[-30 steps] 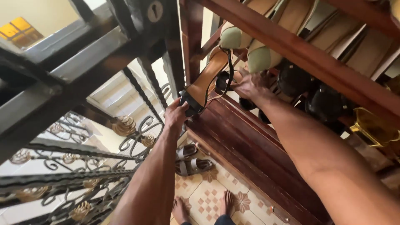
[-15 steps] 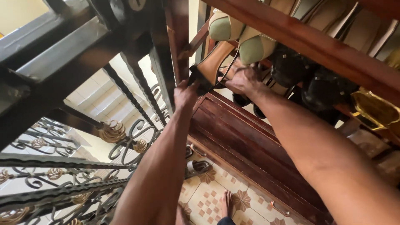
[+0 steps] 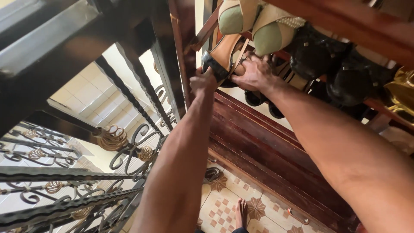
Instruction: Organizing and placing multiple pairs of shoes onto a shoe rack.
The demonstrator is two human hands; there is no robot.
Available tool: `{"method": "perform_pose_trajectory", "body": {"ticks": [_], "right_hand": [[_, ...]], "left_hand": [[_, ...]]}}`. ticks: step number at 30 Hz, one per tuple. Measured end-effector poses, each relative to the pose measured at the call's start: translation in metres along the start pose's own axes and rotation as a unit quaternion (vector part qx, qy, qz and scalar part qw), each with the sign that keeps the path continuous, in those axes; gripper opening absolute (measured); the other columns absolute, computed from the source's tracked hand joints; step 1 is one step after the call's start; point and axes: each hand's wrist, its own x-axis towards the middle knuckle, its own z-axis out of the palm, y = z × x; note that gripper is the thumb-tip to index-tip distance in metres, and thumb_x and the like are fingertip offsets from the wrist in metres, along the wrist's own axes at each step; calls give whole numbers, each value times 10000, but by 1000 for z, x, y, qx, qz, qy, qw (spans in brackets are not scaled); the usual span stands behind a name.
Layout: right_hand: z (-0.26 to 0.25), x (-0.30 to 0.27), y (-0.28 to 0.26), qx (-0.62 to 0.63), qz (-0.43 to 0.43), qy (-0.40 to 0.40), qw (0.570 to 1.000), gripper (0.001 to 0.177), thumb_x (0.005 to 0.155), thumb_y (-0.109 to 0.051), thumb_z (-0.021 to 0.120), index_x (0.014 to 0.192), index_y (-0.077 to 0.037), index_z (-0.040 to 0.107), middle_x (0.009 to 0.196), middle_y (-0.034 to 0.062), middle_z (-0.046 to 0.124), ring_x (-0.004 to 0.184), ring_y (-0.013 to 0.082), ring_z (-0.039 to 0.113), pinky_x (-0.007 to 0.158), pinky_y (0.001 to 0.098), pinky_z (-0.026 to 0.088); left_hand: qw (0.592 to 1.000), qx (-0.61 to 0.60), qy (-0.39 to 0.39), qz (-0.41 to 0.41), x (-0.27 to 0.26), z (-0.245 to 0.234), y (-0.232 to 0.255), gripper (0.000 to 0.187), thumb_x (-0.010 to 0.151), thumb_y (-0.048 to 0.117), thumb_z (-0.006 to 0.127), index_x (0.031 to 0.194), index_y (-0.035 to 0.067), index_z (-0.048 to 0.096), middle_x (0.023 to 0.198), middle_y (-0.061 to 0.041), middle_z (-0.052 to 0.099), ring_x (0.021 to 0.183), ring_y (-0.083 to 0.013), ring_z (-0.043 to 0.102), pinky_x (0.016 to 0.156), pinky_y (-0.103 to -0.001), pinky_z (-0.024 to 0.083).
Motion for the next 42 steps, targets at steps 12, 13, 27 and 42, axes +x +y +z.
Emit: {"method": "perform_pose_trajectory", "body": {"ticks": [12, 13, 27, 42], "right_hand": [[-23, 10, -7, 94, 45, -43, 994, 800, 741, -586, 732, 1435, -229, 556, 1354, 225, 539, 1293, 450, 483, 1109, 619, 332], [-10, 18, 0, 200, 52, -1, 978, 813, 759, -542, 733, 1407, -112, 499, 1322, 235, 565, 1259, 424, 550, 1071, 551, 424], [-29, 27, -34, 116, 17, 27, 993, 771, 935, -606, 574, 1563, -177, 444, 1720, 141, 174, 1532, 389, 294, 1276, 532, 150], [7, 40, -18, 116, 3, 102, 988, 707, 875, -396, 712, 1483, -83, 535, 1599, 251, 309, 1366, 557, 338, 1143, 578, 289]], "left_hand": [[995, 46, 42, 73, 20, 32, -9, 525, 941, 522, 659, 1337, 197, 542, 1222, -184, 703, 1051, -396, 713, 895, -466, 574], [995, 41, 41, 81, 18, 29, -12, 531, 941, 513, 661, 1344, 194, 528, 1233, -184, 698, 1052, -400, 712, 895, -471, 573], [961, 50, 133, 238, -29, -8, 47, 498, 905, 172, 746, 1298, 48, 468, 1186, -275, 606, 1039, -457, 677, 859, -520, 582], [858, 274, -38, 432, -40, -44, 48, 624, 913, 377, 623, 1467, 108, 519, 1593, -108, 404, 1525, -421, 272, 1233, -600, 187]]}}
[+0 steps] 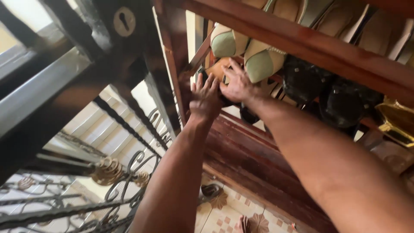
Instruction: Organizing and placing multiple pairs of shoes onto a shoe rack.
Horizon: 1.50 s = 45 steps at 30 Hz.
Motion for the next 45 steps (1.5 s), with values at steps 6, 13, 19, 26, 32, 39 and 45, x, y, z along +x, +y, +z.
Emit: {"method": "perform_pose_trajectory", "body": {"ticks": [6, 13, 19, 26, 32, 39, 45], "right_hand": [[-36, -24, -7, -44, -9, -40, 998, 628, 876, -442, 680, 1420, -136, 610, 1601, 198, 350, 1413, 470, 390, 1163, 553, 328], [-106, -100, -50, -10, 30, -82, 996, 839, 923, -520, 630, 1575, -71, 350, 1631, 189, 279, 1471, 487, 228, 1188, 572, 204], [-146, -147, -79, -4, 41, -69, 997, 833, 918, -543, 596, 1569, -97, 325, 1670, 113, 272, 1527, 431, 187, 1231, 513, 214], [-195, -209, -113, 0, 59, -115, 992, 793, 957, -519, 588, 1570, -89, 329, 1651, 101, 303, 1519, 399, 232, 1205, 481, 301], [-245, -257, -139, 11, 137, -158, 978, 759, 936, -501, 573, 1572, -165, 329, 1652, 27, 330, 1553, 298, 249, 1203, 436, 320], [-232, -283, -95, 6, 71, -131, 989, 757, 963, -474, 594, 1553, -74, 338, 1629, 111, 340, 1528, 363, 244, 1219, 445, 279], [-241, -291, -84, 44, 10, -111, 993, 735, 963, -474, 598, 1537, -67, 384, 1603, 131, 393, 1524, 370, 275, 1238, 457, 266]], "left_hand": [[989, 50, -111, -80, 8, -1, 8, 565, 977, 317, 543, 1517, 178, 456, 1642, -33, 348, 1542, -396, 187, 1238, -612, 136], [990, -1, -132, -42, -30, -107, 28, 730, 925, 335, 580, 1565, 87, 331, 1666, -94, 297, 1441, -391, 381, 1180, -464, 326], [993, -18, -111, -33, -64, -128, 24, 654, 953, 255, 599, 1546, 82, 384, 1615, -132, 389, 1348, -434, 495, 1142, -479, 405], [987, -48, -149, -48, -107, -213, 57, 686, 878, 186, 618, 1527, 68, 428, 1605, -104, 445, 1468, -293, 418, 1236, -379, 333], [950, -26, -276, -142, -141, -300, 100, 542, 917, 283, 629, 1426, 122, 531, 1583, -52, 480, 1467, -256, 435, 1225, -359, 356], [969, -25, -172, -173, -188, -300, 103, 658, 863, 202, 718, 1478, 138, 493, 1582, -116, 426, 1458, -301, 393, 1207, -389, 329], [966, -16, -131, -225, -212, -328, 165, 643, 850, 257, 750, 1454, 153, 554, 1526, -111, 530, 1416, -289, 499, 1189, -386, 403]]}}
